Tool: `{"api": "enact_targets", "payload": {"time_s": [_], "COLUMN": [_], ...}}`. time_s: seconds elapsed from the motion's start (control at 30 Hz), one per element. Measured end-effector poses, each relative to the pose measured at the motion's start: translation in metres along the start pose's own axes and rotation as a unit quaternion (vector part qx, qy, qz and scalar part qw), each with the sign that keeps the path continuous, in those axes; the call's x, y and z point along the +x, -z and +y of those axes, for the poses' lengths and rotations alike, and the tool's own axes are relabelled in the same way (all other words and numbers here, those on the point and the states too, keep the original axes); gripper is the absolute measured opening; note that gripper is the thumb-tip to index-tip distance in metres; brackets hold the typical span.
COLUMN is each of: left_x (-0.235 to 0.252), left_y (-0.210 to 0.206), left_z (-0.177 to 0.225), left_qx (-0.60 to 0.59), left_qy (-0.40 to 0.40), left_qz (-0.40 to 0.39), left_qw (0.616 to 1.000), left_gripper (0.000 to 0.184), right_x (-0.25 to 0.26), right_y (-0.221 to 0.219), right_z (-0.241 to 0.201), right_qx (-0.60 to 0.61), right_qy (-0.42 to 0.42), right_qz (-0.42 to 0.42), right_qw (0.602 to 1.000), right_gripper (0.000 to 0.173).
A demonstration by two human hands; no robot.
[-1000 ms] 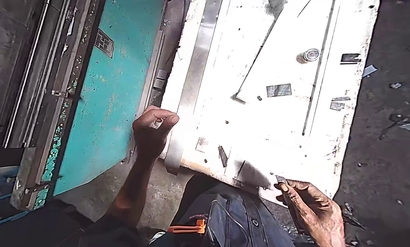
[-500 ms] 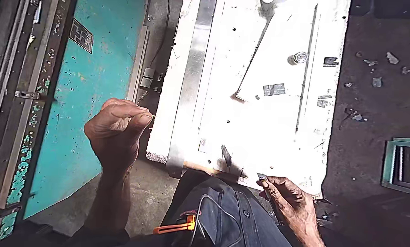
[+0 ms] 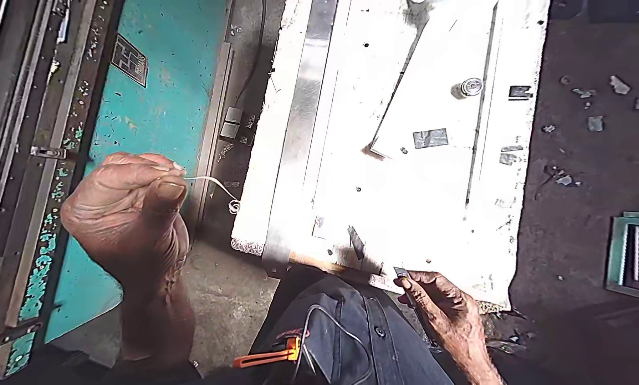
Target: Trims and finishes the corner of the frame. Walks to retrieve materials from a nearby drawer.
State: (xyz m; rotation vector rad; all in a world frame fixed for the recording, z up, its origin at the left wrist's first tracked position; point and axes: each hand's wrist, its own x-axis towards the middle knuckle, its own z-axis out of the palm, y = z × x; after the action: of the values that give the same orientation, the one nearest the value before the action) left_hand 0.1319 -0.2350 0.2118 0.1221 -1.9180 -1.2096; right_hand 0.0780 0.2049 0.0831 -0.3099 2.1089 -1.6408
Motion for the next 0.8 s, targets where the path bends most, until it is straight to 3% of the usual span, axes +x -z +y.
{"api": "enact_targets", "payload": {"time_s": [0.1,0.2,0.33,0.37,0.47,0.53,0.63,0.8], "left_x": [-0.004,-0.019,-0.049,-0.056,-0.075,-0.087,-0.102,-0.124], "left_y": [0.007,0.002,-0.035,-0.049,-0.086,-0.101,-0.111,-0.121], "left_z": [0.007,0.012,0.004,0.003,0.005,0.008,0.017,0.037], "left_qx": [-0.032,-0.091,-0.228,-0.277,-0.424,-0.446,-0.43,-0.423], "left_qy": [0.014,0.079,0.199,0.233,0.33,0.351,0.353,0.34], "left_qz": [0.011,-0.033,-0.131,-0.148,-0.199,-0.239,-0.288,-0.315], "left_qw": [0.999,0.992,0.944,0.92,0.82,0.788,0.779,0.779], "left_gripper": [0.012,0.012,0.022,0.026,0.052,0.063,0.07,0.064], "right_x": [0.001,0.005,0.018,0.023,0.034,0.038,0.037,0.011], "right_y": [-0.002,-0.002,-0.019,-0.026,-0.046,-0.053,-0.052,-0.039], "right_z": [0.0,-0.002,-0.012,-0.02,-0.045,-0.063,-0.082,-0.075], "right_qx": [0.014,0.0,0.011,0.02,0.016,0.022,0.035,0.023], "right_qy": [-0.015,-0.041,0.003,0.034,0.139,0.177,0.195,0.195], "right_qz": [0.0,0.005,-0.012,-0.02,-0.018,0.001,0.001,0.02], "right_qw": [1.0,0.999,1.0,0.999,0.99,0.984,0.98,0.98], "right_gripper": [0.017,0.021,0.056,0.057,0.04,0.038,0.04,0.016]}}
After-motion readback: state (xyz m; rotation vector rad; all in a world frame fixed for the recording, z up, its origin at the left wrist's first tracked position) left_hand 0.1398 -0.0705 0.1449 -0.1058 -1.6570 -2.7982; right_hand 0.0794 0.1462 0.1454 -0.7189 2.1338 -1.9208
